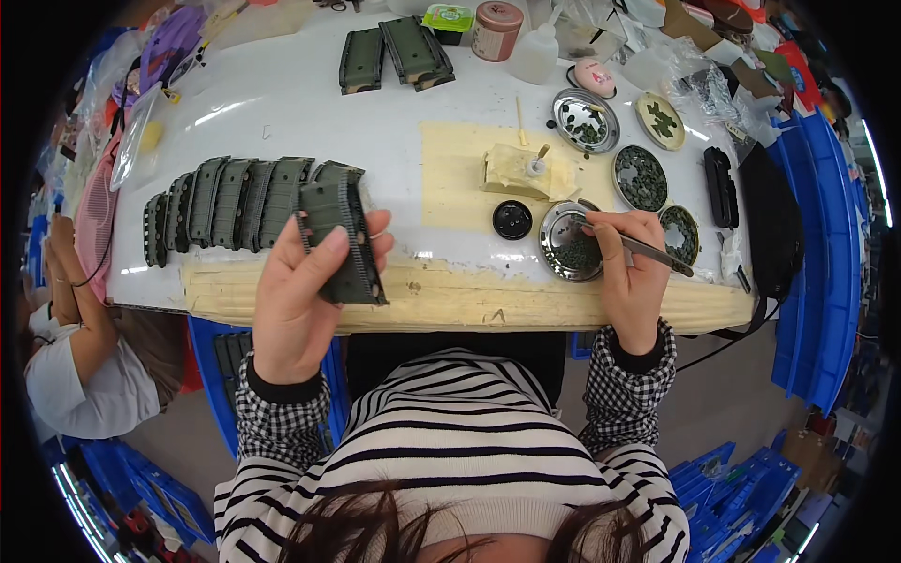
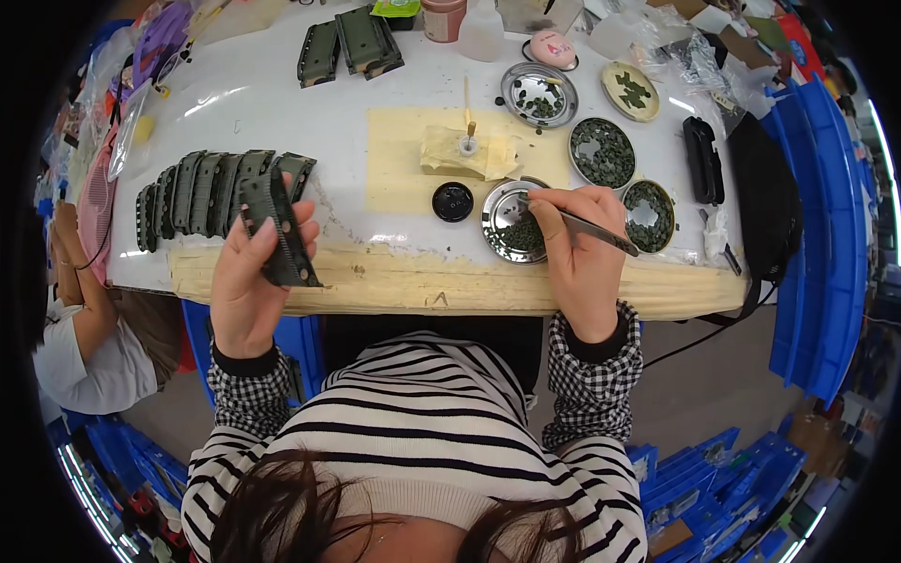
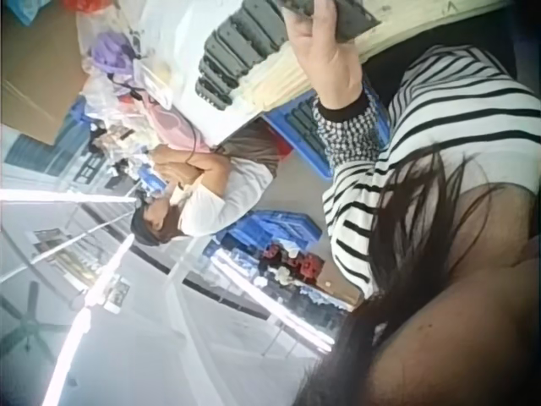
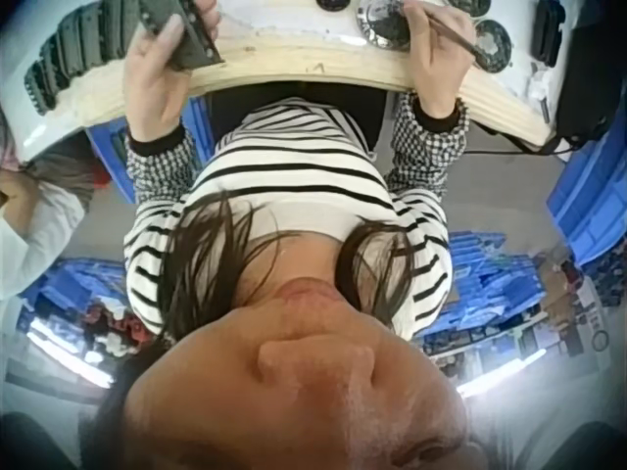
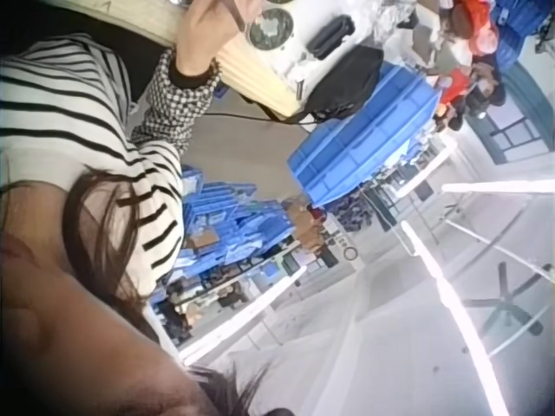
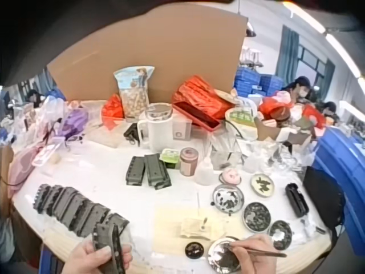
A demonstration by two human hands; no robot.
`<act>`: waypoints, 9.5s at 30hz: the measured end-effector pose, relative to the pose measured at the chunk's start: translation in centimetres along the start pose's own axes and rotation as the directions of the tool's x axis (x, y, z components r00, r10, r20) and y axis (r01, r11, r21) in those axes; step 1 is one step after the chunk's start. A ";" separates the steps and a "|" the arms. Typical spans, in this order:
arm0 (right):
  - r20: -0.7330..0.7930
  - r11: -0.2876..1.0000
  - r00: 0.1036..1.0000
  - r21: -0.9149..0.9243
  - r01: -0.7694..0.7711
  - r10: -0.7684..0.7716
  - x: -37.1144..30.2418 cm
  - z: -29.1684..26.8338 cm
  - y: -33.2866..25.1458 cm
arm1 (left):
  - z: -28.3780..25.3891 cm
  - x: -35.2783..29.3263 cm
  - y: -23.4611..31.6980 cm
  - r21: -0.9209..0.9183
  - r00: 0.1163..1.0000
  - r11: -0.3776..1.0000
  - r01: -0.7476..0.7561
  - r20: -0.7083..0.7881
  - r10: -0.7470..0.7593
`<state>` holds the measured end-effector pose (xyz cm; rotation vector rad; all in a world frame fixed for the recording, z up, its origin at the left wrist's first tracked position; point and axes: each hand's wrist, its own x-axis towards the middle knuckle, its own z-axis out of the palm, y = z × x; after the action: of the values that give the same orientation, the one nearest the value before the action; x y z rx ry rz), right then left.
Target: Assembling plastic toy tank models by manually attaching small components using tweezers.
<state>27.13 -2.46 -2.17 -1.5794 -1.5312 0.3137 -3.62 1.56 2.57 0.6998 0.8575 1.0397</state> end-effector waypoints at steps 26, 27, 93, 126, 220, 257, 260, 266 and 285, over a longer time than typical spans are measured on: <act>0.313 0.822 0.943 0.563 -0.085 -0.116 0.1 0.0 -6.3 | 4.0 0.0 -4.5 -0.063 0.862 0.935 0.348 0.413 -0.293; 0.296 0.826 0.928 0.563 0.021 -0.226 0.3 0.6 -6.0 | 4.0 0.1 -5.0 -0.100 0.852 0.928 0.359 0.441 -0.282; 0.173 0.896 0.906 0.302 0.326 -0.388 -0.7 1.5 -8.2 | 3.0 -0.1 -5.6 -0.226 0.914 0.944 0.241 0.379 -0.143; -0.040 0.900 0.961 0.344 0.269 -0.272 -0.6 1.8 -7.3 | 2.0 -0.1 -3.1 -0.408 0.968 0.881 0.242 0.047 -0.245; 0.335 0.834 0.784 0.393 0.387 -0.522 -0.1 0.3 -9.5 | 2.3 -0.2 -3.9 -0.588 0.928 0.718 0.373 0.221 -0.301; 0.006 0.987 0.991 -0.088 0.137 -0.137 1.0 0.4 -1.0 | 3.5 -0.1 -3.2 -0.124 0.977 0.981 0.147 0.172 -0.124; 0.016 0.988 0.992 -0.084 0.128 -0.127 1.0 0.4 -1.1 | 3.3 0.0 -3.5 -0.094 0.972 0.984 0.153 0.196 -0.132; -0.028 0.972 0.981 0.132 0.192 -0.190 0.4 0.2 -4.3 | 3.3 0.3 -4.3 -0.093 0.941 0.971 0.218 0.282 -0.185; 0.219 0.882 0.929 0.436 0.179 -0.297 -0.2 1.5 -8.4 | 3.5 0.3 -5.2 -0.201 0.834 0.894 0.401 0.484 -0.265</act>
<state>20.38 -3.33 3.01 -1.0314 -1.7212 0.6941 1.75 -0.33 -0.03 0.4776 0.3884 0.6277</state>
